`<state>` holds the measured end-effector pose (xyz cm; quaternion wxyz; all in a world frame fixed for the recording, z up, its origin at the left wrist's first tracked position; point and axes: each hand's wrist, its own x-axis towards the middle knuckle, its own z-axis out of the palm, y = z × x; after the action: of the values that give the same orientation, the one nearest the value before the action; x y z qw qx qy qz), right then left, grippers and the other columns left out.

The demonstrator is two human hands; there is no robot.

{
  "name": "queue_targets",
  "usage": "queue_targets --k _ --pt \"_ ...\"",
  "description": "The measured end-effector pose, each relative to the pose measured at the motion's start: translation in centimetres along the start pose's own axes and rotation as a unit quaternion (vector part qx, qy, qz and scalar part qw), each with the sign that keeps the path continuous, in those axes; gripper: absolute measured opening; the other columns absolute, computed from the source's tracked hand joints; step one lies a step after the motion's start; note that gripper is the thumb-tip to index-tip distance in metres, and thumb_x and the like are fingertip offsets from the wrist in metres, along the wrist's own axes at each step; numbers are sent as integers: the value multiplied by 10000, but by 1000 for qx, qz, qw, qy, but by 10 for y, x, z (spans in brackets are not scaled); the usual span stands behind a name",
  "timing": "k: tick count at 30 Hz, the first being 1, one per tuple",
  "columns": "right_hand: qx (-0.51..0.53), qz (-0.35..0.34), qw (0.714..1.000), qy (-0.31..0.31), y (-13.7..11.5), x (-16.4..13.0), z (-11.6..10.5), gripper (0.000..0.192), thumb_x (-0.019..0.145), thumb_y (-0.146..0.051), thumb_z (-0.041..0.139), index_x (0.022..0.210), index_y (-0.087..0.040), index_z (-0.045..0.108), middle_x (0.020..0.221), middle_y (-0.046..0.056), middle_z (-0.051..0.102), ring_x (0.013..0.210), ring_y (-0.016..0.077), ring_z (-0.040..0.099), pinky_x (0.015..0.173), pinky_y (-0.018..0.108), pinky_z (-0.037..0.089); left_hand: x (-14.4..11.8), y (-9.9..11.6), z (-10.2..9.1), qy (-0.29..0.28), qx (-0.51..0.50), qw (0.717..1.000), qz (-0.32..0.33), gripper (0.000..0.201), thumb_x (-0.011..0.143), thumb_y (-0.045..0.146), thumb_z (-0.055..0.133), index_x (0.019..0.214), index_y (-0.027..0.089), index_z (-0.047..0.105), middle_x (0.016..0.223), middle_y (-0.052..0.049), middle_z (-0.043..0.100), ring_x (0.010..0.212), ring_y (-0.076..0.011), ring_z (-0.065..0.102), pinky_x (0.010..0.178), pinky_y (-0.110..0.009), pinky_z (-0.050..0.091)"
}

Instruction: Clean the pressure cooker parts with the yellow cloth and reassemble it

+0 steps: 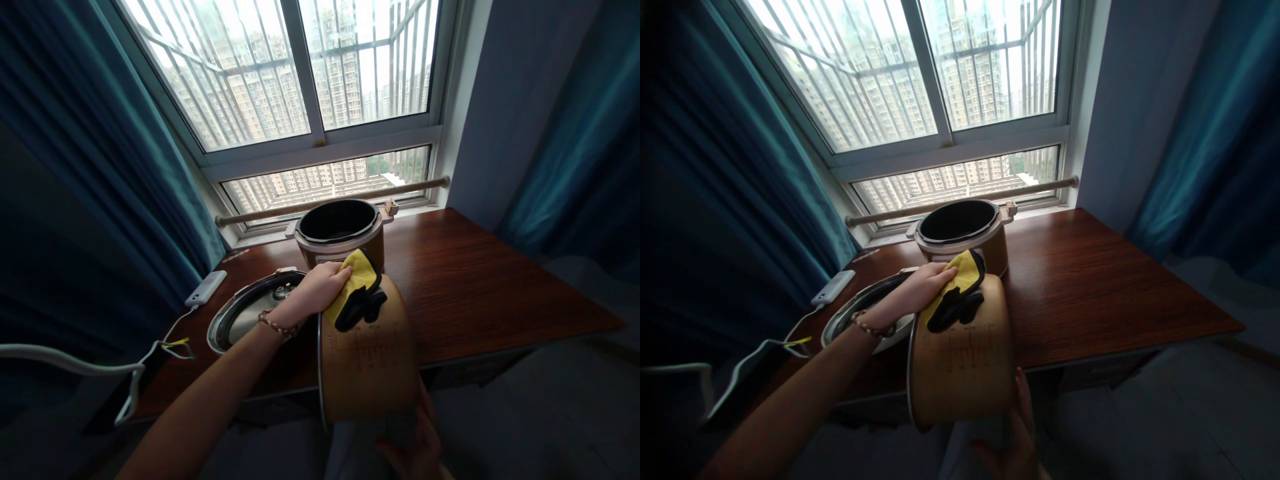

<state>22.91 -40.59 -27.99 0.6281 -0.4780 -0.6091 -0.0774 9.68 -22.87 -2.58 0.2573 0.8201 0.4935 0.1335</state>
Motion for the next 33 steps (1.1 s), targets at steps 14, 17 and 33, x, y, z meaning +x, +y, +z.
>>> queue_targets --k 14,17,33 --pt "-68 -10 993 -96 -45 57 -12 810 714 -442 670 1401 -315 260 1504 164 47 1312 415 223 707 484 563 -27 35 -13 -118 123 947 272 377 930 356 297 1048 165 600 1151 -79 564 1017 -175 540 904 -257 399" --pt "-72 -34 995 -68 -43 47 -10 776 762 -407 629 1414 -335 213 1503 162 58 1325 390 210 659 452 574 -30 49 -3 -106 182 915 343 376 923 338 330 1188 174 540 1254 -116 506 1177 -216 451 1014 -325 339" --pt "-59 -10 997 -51 -39 35 2 686 709 -346 702 1303 -304 361 1499 152 102 1328 369 225 766 495 542 49 -6 -15 -178 86 961 192 316 816 402 504 742 130 648 737 -69 669 622 -142 557 639 -244 451"
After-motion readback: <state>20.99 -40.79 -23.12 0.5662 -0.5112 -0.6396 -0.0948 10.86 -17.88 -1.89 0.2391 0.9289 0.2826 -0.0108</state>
